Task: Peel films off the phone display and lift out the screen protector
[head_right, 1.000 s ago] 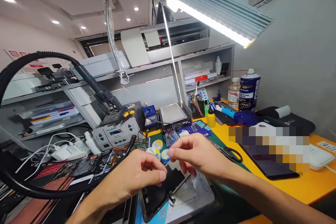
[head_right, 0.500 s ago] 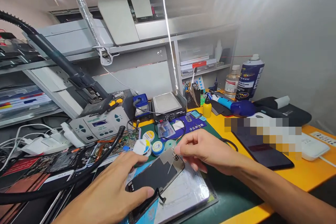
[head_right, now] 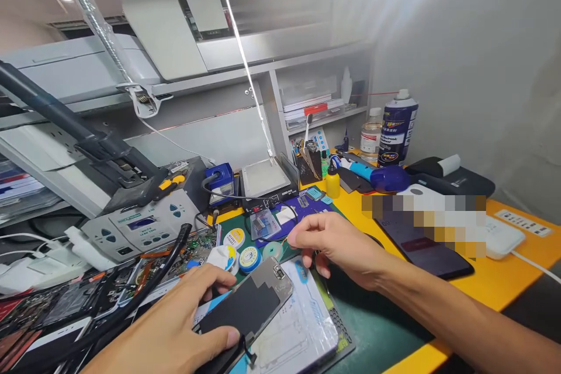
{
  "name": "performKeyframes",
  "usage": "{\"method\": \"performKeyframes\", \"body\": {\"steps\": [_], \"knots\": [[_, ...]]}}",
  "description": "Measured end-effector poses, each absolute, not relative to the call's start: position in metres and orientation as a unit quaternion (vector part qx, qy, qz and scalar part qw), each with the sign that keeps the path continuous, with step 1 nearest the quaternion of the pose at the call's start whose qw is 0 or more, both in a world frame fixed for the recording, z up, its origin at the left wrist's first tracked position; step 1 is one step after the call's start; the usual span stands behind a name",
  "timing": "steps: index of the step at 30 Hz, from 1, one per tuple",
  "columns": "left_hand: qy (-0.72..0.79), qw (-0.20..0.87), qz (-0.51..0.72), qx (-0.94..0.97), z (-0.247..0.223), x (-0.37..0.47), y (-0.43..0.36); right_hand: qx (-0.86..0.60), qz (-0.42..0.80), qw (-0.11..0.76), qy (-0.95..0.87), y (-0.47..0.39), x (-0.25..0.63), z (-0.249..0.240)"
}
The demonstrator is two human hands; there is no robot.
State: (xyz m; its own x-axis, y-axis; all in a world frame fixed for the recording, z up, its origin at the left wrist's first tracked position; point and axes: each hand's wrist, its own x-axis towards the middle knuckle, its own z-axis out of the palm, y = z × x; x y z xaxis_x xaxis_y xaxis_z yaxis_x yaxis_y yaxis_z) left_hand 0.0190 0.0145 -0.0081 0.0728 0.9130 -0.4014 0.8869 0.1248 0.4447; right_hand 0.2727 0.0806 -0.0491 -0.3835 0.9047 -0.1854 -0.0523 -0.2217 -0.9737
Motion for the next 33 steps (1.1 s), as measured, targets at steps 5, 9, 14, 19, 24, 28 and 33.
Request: {"method": "performKeyframes", "body": {"steps": [5,9,14,19,24,28,33], "knots": [[0.648,0.346,0.084,0.673,-0.019,0.005,0.024,-0.413,0.679,0.361,-0.488,0.081,0.272,-0.049],[0.629,0.378,0.105,0.671,-0.028,-0.007,0.034,-0.408,0.692,0.355,-0.479,0.082,0.273,-0.048],[0.596,0.442,0.144,0.654,-0.026,-0.017,0.04,-0.397,0.706,0.348,-0.472,0.083,0.274,-0.049],[0.592,0.469,0.182,0.63,-0.024,-0.02,0.041,-0.378,0.719,0.348,-0.468,0.082,0.275,-0.048],[0.587,0.48,0.214,0.615,-0.031,-0.022,0.042,-0.359,0.731,0.351,-0.462,0.083,0.275,-0.048],[0.577,0.499,0.225,0.607,-0.031,-0.023,0.04,-0.344,0.738,0.339,-0.471,0.084,0.277,-0.05],[0.557,0.532,0.231,0.594,-0.028,-0.022,0.035,-0.339,0.737,0.319,-0.49,0.084,0.278,-0.049]]}}
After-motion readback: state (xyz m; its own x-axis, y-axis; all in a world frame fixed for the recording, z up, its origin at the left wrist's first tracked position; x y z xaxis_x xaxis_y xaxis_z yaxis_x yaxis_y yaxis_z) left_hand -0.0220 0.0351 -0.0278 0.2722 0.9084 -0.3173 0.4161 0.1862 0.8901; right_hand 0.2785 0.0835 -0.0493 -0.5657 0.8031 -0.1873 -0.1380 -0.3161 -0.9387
